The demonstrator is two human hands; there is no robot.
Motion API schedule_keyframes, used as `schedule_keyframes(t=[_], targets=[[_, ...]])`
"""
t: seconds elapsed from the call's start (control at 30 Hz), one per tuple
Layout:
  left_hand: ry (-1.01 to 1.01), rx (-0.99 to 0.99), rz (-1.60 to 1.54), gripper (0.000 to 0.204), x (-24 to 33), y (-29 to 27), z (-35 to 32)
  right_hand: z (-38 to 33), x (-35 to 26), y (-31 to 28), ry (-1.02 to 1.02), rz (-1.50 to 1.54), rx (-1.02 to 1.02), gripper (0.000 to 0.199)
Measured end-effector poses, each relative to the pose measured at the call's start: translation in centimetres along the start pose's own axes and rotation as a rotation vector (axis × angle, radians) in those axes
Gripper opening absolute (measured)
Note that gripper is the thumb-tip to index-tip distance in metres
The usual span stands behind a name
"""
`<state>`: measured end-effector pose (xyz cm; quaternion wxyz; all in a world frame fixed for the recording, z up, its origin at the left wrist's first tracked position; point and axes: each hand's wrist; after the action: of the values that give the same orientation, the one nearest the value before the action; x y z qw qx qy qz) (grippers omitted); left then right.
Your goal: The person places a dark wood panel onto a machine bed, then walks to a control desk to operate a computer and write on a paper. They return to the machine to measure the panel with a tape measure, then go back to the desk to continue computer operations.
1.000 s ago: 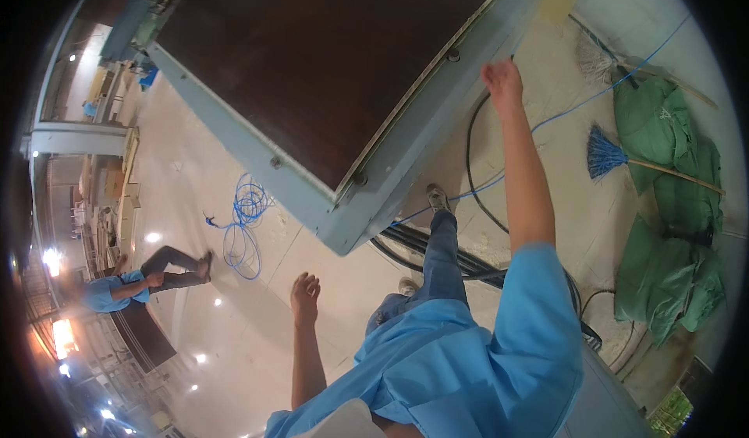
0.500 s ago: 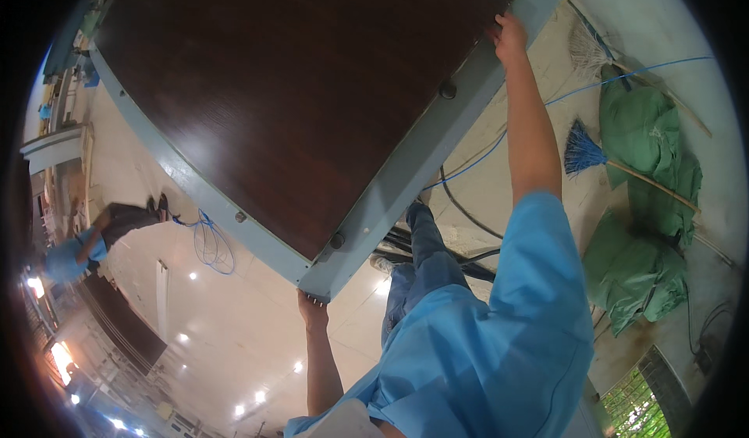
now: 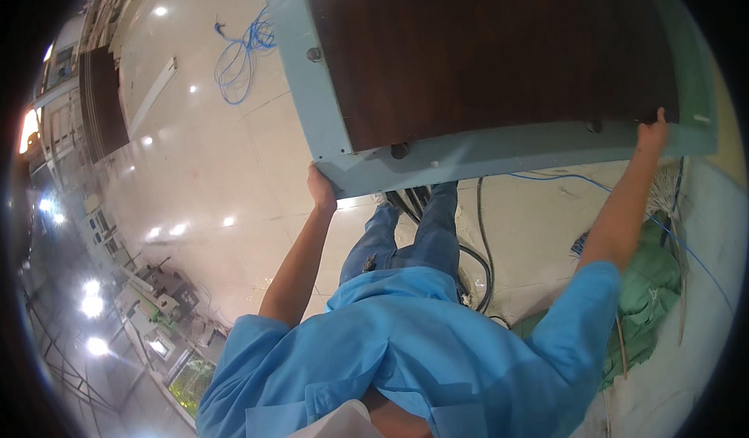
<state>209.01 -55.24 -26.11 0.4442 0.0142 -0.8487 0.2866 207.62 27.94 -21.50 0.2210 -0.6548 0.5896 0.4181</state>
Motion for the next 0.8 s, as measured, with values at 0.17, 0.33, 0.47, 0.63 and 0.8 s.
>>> schedule_keyframes(t=[0.17, 0.33, 0.47, 0.63, 0.8], targets=[[0.353, -0.004, 0.531, 0.052, -1.3, -0.7, 0.2, 0.0, 2.1, -2.9, 0.05, 0.11, -0.242, 0.045], [0.187, -0.088, 0.019, 0.055, -0.8, -0.4, 0.9, -0.3, 3.7, -2.0, -0.029, 0.195, -0.062, 0.047], [0.088, -0.049, -0.098, 0.059, 0.9, -0.4, -0.1, -4.0, 3.6, 0.0, -0.036, 0.351, -0.065, 0.048], [0.041, -0.073, -0.115, 0.059, 1.7, 0.1, -0.2, -5.9, 3.9, 0.7, -0.087, 0.362, -0.105, 0.046], [0.109, -0.029, 0.023, 0.049, -0.1, 0.1, 1.1, -3.4, 4.9, -0.4, -0.106, 0.202, -0.114, 0.053]])
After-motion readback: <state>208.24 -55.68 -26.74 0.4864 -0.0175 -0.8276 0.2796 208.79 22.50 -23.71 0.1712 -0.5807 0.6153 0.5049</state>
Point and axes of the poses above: each hand's wrist, its own z-axis towards the middle knuckle, its own y-axis out of the palm, x = y × z, and after that the axes turned 8 degrees about y, right-handed
